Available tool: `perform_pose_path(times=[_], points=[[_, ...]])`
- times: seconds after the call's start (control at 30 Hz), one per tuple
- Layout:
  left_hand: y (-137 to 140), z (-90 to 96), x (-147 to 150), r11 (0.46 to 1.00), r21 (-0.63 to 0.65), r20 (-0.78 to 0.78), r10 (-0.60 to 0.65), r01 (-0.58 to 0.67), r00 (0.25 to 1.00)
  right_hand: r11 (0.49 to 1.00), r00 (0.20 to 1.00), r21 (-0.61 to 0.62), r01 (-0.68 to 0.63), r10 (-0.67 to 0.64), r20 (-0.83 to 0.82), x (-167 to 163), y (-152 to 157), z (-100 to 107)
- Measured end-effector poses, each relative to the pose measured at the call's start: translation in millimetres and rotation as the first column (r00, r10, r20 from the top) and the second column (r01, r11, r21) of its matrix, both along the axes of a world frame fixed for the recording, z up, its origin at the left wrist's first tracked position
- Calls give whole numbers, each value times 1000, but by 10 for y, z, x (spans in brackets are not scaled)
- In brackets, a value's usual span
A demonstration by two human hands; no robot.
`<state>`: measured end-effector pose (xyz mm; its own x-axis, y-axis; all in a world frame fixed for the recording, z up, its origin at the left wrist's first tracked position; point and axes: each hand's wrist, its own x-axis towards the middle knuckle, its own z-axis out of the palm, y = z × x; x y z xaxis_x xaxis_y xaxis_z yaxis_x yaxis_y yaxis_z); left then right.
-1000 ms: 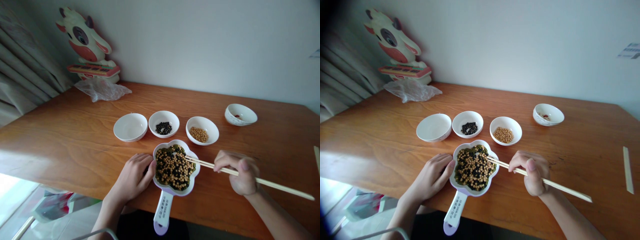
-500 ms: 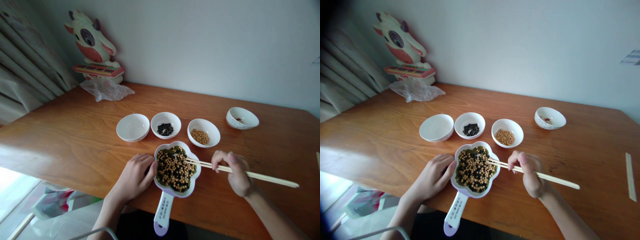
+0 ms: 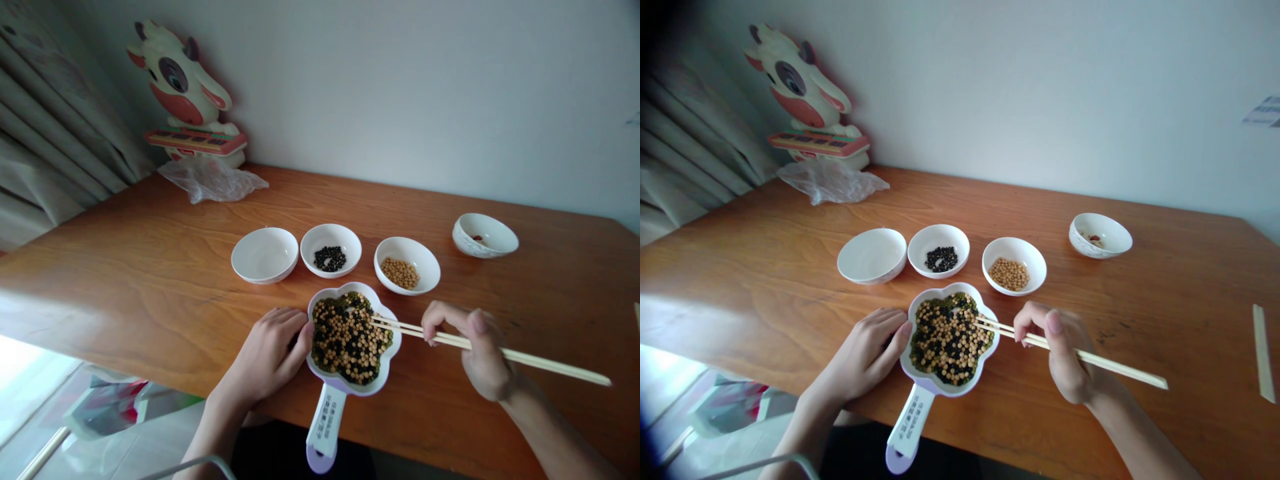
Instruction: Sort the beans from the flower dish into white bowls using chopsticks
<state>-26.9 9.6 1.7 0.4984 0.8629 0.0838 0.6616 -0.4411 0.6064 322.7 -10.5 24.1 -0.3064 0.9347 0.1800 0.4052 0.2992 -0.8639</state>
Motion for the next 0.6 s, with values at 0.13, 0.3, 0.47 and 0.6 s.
perform_pose_path(times=[0.13,0.3,0.47,0.6], points=[[4,4,4,1000,-5,5,-4,4,1000,1000,1000,9,-6,6,8,9,-11,30],[7,-11,3,1000,-9,7,0,0,1000,1000,1000,24,10,-11,16,-36,-18,67],[2,-12,-4,1000,-6,10,0,0,1000,999,999,31,41,-40,-32,-71,-19,67],[3,-1,2,1000,-11,4,5,-5,1000,997,995,23,77,-75,-73,-69,-10,18]])
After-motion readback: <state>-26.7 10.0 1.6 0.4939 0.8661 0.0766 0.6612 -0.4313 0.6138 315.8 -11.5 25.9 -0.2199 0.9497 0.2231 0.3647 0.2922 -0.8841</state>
